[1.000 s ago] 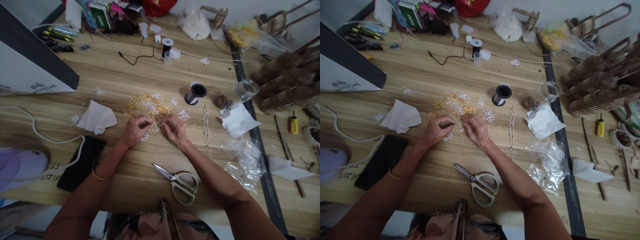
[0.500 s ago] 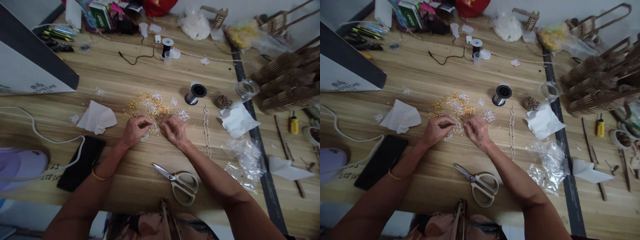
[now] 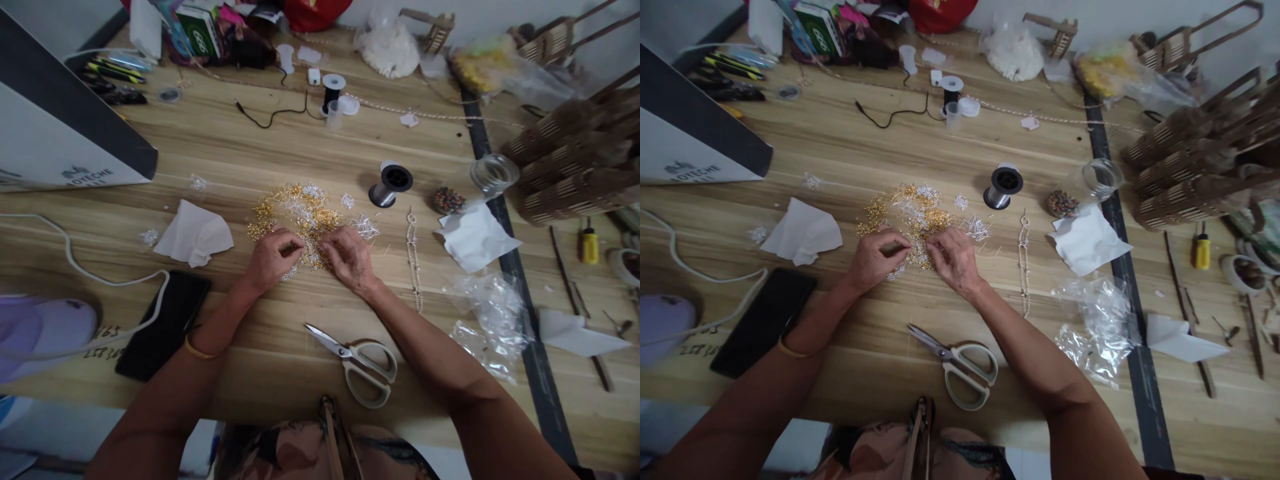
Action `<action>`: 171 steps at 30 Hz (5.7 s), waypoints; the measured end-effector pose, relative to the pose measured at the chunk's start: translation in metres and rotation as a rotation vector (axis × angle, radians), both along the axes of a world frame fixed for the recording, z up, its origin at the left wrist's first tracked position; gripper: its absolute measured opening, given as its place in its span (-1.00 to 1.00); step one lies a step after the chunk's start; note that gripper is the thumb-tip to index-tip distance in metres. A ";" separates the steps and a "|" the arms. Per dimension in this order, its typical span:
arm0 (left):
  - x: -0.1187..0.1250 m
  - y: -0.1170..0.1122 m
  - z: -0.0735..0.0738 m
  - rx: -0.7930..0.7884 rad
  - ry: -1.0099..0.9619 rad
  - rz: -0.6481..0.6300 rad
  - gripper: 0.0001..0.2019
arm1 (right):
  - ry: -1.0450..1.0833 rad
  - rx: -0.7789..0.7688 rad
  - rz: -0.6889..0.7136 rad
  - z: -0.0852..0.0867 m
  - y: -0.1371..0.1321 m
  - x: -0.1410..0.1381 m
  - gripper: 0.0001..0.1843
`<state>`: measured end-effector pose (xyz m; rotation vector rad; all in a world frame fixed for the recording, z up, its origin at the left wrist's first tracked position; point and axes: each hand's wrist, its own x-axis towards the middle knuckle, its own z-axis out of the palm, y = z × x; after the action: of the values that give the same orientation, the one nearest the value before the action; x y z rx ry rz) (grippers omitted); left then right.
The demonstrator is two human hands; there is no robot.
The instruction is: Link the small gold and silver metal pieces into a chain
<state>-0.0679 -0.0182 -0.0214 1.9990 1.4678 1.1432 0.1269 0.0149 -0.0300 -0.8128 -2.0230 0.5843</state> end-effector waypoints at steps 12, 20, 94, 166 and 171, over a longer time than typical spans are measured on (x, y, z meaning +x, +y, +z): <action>0.001 -0.002 0.002 -0.028 0.044 0.018 -0.93 | 0.018 -0.003 -0.021 -0.001 0.001 -0.002 -0.86; 0.003 -0.002 -0.003 0.001 0.049 -0.023 -0.93 | 0.071 0.049 -0.046 -0.004 0.002 -0.003 -0.86; 0.020 -0.005 -0.002 0.094 0.284 -0.175 -0.86 | 0.323 -0.269 -0.191 0.008 -0.004 0.016 -0.86; 0.007 0.001 -0.002 -0.007 0.004 -0.057 -0.93 | 0.146 -0.129 -0.116 0.005 -0.002 0.017 -0.88; 0.007 -0.001 -0.002 -0.047 -0.069 -0.055 -0.89 | 0.136 -0.149 -0.129 0.005 -0.003 0.017 -0.84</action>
<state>-0.0607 -0.0192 -0.0231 1.9362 1.3845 1.1327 0.1439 0.0124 -0.0255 -0.9577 -1.8051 0.7032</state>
